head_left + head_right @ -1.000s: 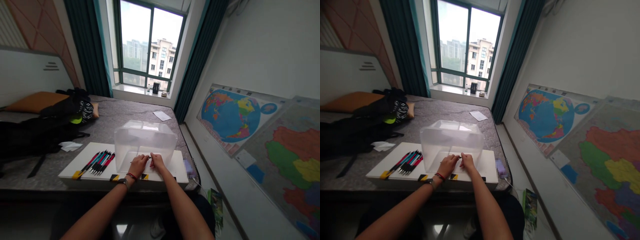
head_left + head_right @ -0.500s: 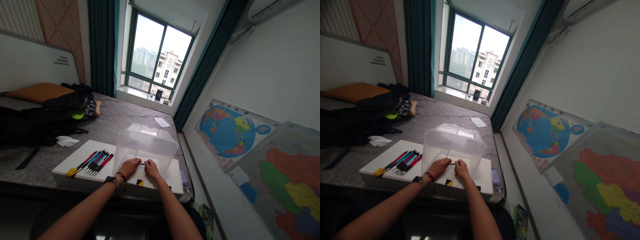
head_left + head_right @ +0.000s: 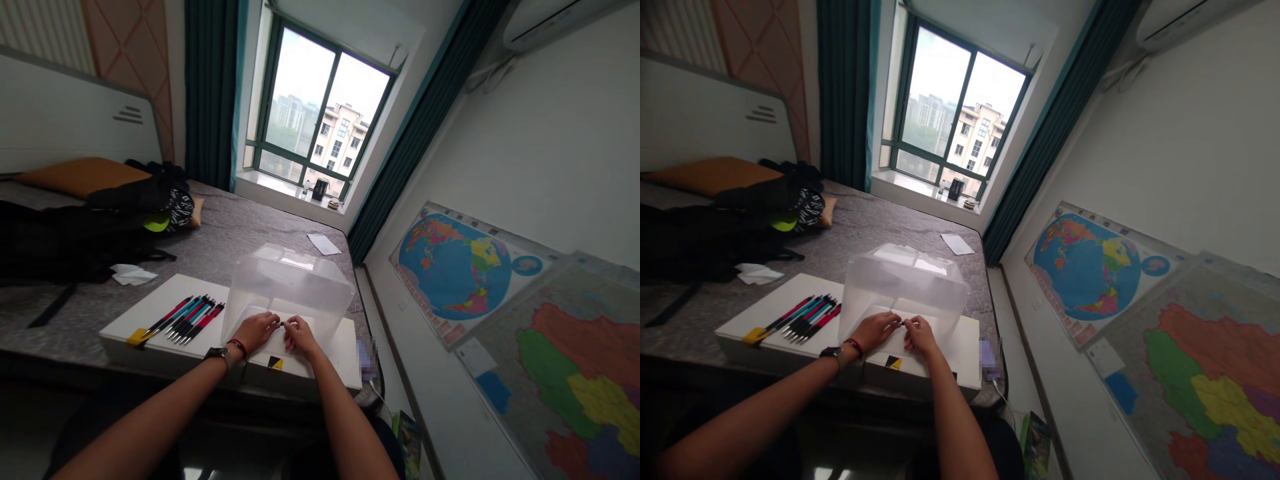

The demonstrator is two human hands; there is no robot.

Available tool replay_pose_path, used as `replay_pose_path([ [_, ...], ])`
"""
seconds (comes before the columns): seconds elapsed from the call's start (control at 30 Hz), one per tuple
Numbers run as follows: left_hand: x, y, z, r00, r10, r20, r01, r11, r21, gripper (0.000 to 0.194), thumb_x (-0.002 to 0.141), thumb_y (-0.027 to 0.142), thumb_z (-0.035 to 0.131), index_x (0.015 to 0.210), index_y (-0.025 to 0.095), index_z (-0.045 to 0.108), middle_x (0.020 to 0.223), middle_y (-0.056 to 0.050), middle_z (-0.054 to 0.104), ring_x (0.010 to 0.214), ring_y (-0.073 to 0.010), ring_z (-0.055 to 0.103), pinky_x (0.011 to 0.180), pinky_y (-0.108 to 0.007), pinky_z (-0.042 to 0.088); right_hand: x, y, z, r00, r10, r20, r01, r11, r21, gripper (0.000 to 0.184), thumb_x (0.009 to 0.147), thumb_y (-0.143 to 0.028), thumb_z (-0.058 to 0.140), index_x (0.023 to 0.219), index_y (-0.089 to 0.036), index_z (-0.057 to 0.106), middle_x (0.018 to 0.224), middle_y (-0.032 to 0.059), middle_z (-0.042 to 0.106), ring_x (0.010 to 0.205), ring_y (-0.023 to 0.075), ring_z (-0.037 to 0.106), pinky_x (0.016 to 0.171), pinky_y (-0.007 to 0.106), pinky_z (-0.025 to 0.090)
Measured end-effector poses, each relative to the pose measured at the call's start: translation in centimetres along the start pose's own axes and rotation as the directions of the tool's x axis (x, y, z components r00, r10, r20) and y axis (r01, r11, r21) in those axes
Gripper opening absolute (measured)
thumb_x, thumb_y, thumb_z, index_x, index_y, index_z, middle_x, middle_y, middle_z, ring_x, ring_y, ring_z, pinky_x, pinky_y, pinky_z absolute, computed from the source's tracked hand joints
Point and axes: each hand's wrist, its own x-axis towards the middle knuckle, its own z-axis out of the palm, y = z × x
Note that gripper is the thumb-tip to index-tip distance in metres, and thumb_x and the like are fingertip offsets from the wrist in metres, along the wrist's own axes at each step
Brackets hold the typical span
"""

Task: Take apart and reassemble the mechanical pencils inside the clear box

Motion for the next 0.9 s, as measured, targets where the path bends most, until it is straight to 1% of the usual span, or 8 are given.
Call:
replay_pose_path([
  [0.17, 0.1, 0.2, -0.2, 0.998, 0.065, -0.013, -0.064, 0.998, 0.026, 0.026, 0.095, 0.034, 0.04, 0.101, 0.023, 0.063, 0.093, -0.006, 0.064, 0.091, -0.0204, 0.058, 0.082, -0.032, 0.041, 0.6, 0.6, 0.2, 0.999, -0.009, -0.047, 0.004, 0.994, -0.113, 0.046, 0.088, -0.06, 0.038, 0.072, -0.018, 0.048, 0.05, -0.0032, 0.054, 0.035, 0.0098, 0.051, 0.035, 0.019, 0.036],
  [0.27, 0.2, 0.2, -0.2, 0.996, 0.084, -0.009, -0.084, 0.996, 0.037, 0.026, 0.096, 0.032, 0.04, 0.1, 0.023, 0.064, 0.09, -0.006, 0.064, 0.09, -0.0202, 0.057, 0.082, -0.032, 0.041, 0.8, 1.0, 0.2, 0.998, -0.041, -0.052, 0.034, 0.991, -0.13, 0.042, 0.089, -0.056, 0.038, 0.071, -0.019, 0.046, 0.051, -0.0031, 0.054, 0.035, 0.0096, 0.051, 0.035, 0.019, 0.036],
  [0.37, 0.2, 0.2, 0.0, 0.997, 0.07, 0.013, -0.07, 0.997, 0.043, 0.027, 0.096, 0.032, 0.038, 0.101, 0.024, 0.063, 0.088, -0.006, 0.063, 0.086, -0.0189, 0.059, 0.078, -0.03, 0.042, 0.9, 1.2, 0.2, 0.996, -0.05, -0.07, 0.044, 0.996, -0.084, 0.034, 0.087, -0.053, 0.042, 0.079, -0.02, 0.044, 0.053, -0.0054, 0.054, 0.036, 0.0098, 0.051, 0.034, 0.018, 0.035],
  [0.47, 0.1, 0.1, 0.1, 0.999, 0.027, 0.025, -0.028, 0.999, 0.035, 0.028, 0.096, 0.033, 0.037, 0.105, 0.025, 0.062, 0.093, -0.005, 0.064, 0.083, -0.0176, 0.061, 0.074, -0.028, 0.042, 0.8, 1.3, 0.2, 0.995, -0.066, -0.072, 0.062, 0.997, -0.05, 0.031, 0.084, -0.052, 0.048, 0.086, -0.022, 0.042, 0.054, -0.0074, 0.054, 0.036, 0.01, 0.051, 0.034, 0.018, 0.035],
  [0.6, 0.0, 0.2, 0.0, 0.999, -0.008, 0.033, 0.008, 1.0, -0.005, 0.026, 0.094, 0.037, 0.043, 0.111, 0.026, 0.059, 0.101, -0.004, 0.065, 0.086, -0.0172, 0.062, 0.075, -0.027, 0.043, 0.8, 1.3, 0.1, 0.996, -0.05, -0.07, 0.049, 0.999, -0.014, 0.032, 0.084, -0.053, 0.048, 0.089, -0.022, 0.043, 0.056, -0.0068, 0.055, 0.038, 0.0111, 0.053, 0.034, 0.018, 0.035],
  [0.7, 0.0, 0.3, -0.2, 0.998, -0.03, 0.06, 0.029, 1.0, 0.007, 0.023, 0.093, 0.038, 0.044, 0.107, 0.027, 0.06, 0.101, -0.002, 0.065, 0.086, -0.0169, 0.062, 0.074, -0.026, 0.043, 0.8, 1.1, 0.1, 0.998, -0.014, -0.06, 0.01, 0.997, -0.076, 0.036, 0.088, -0.055, 0.039, 0.081, -0.02, 0.046, 0.053, -0.0049, 0.054, 0.036, 0.0112, 0.052, 0.035, 0.02, 0.035],
  [0.8, 0.1, 0.2, -0.1, 0.998, -0.014, 0.058, 0.012, 1.0, 0.028, 0.028, 0.095, 0.043, 0.04, 0.106, 0.028, 0.061, 0.1, -0.002, 0.064, 0.085, -0.0167, 0.062, 0.072, -0.026, 0.042, 0.8, 0.9, 0.0, 0.997, -0.034, -0.07, 0.02, 0.979, -0.202, 0.041, 0.09, -0.051, 0.035, 0.068, -0.019, 0.047, 0.051, -0.0035, 0.051, 0.034, 0.0093, 0.046, 0.036, 0.021, 0.034],
  [0.9, 0.1, 0.1, 0.1, 0.999, 0.013, 0.036, -0.016, 0.998, 0.059, 0.034, 0.096, 0.044, 0.035, 0.103, 0.027, 0.063, 0.095, -0.004, 0.063, 0.086, -0.0174, 0.061, 0.075, -0.027, 0.042, 0.6, 0.8, 0.1, 0.993, -0.052, -0.104, 0.028, 0.975, -0.219, 0.033, 0.09, -0.045, 0.038, 0.071, -0.019, 0.048, 0.052, -0.0042, 0.052, 0.034, 0.0087, 0.044, 0.036, 0.021, 0.031],
])
